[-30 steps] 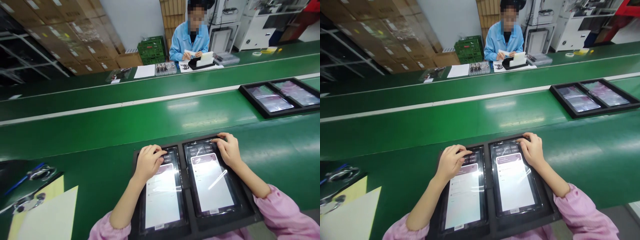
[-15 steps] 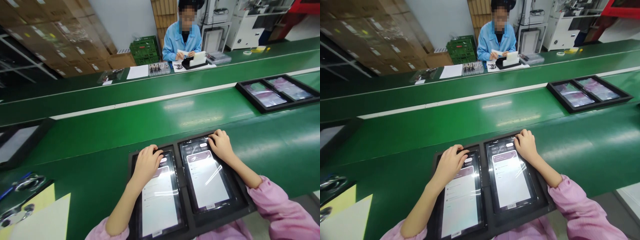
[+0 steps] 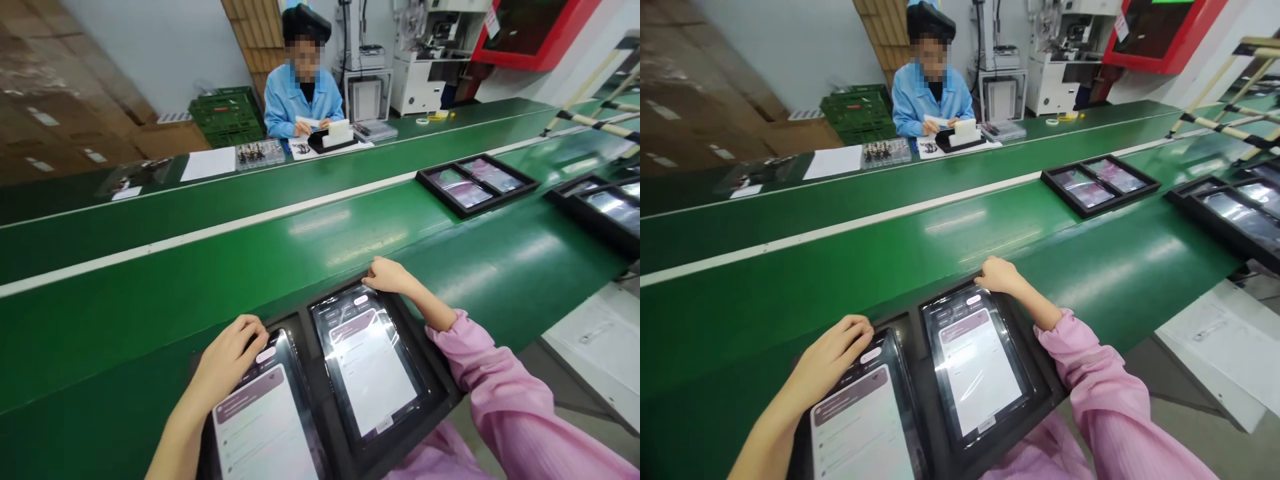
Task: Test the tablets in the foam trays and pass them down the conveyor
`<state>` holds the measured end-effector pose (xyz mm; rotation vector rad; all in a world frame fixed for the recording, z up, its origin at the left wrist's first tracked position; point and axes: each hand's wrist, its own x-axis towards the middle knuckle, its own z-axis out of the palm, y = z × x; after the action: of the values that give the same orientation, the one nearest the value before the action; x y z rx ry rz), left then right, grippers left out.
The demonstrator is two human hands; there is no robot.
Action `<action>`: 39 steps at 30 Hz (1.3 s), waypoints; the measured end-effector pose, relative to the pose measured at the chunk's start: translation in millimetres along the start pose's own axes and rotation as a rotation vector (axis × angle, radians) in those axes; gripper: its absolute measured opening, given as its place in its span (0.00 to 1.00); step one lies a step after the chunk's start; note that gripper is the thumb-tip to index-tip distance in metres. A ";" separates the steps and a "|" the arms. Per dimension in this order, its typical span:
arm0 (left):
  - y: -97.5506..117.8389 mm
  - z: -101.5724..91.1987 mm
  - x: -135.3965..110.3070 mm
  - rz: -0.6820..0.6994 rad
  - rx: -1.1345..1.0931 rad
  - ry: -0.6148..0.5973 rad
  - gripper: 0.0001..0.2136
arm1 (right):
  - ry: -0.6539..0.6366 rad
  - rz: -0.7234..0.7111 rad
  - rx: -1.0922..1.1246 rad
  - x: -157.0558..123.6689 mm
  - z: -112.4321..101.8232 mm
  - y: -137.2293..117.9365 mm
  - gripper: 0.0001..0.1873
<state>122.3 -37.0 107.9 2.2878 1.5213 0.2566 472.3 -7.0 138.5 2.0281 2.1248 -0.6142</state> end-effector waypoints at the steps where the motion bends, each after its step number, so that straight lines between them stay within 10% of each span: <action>1: -1.3 -0.7 -0.6 0.005 0.009 0.001 0.24 | 0.004 0.005 0.006 -0.7 -0.6 -0.5 0.20; 14: -44.2 18.7 9.6 0.090 0.021 -0.004 0.20 | -0.090 -0.142 0.023 7.0 1.7 10.6 0.37; 23: -27.3 7.9 5.7 0.037 0.083 -0.153 0.23 | -0.105 -0.138 0.010 -0.2 -2.4 9.2 0.36; 31: 0.7 24.9 -1.2 0.074 0.387 -0.054 0.27 | 0.020 -0.200 -0.359 -17.7 17.1 -11.1 0.45; 34: 9.8 19.1 3.5 0.055 0.419 -0.047 0.14 | 0.063 -0.146 -0.340 -9.2 22.2 -8.6 0.37; 39: 15.4 9.3 -2.7 0.036 0.398 -0.055 0.19 | 0.190 -0.136 -0.114 -1.7 33.8 8.7 0.09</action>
<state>137.5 -46.7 105.9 2.5986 1.6214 -0.1120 475.0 -21.4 106.9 1.9639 2.3608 -0.3185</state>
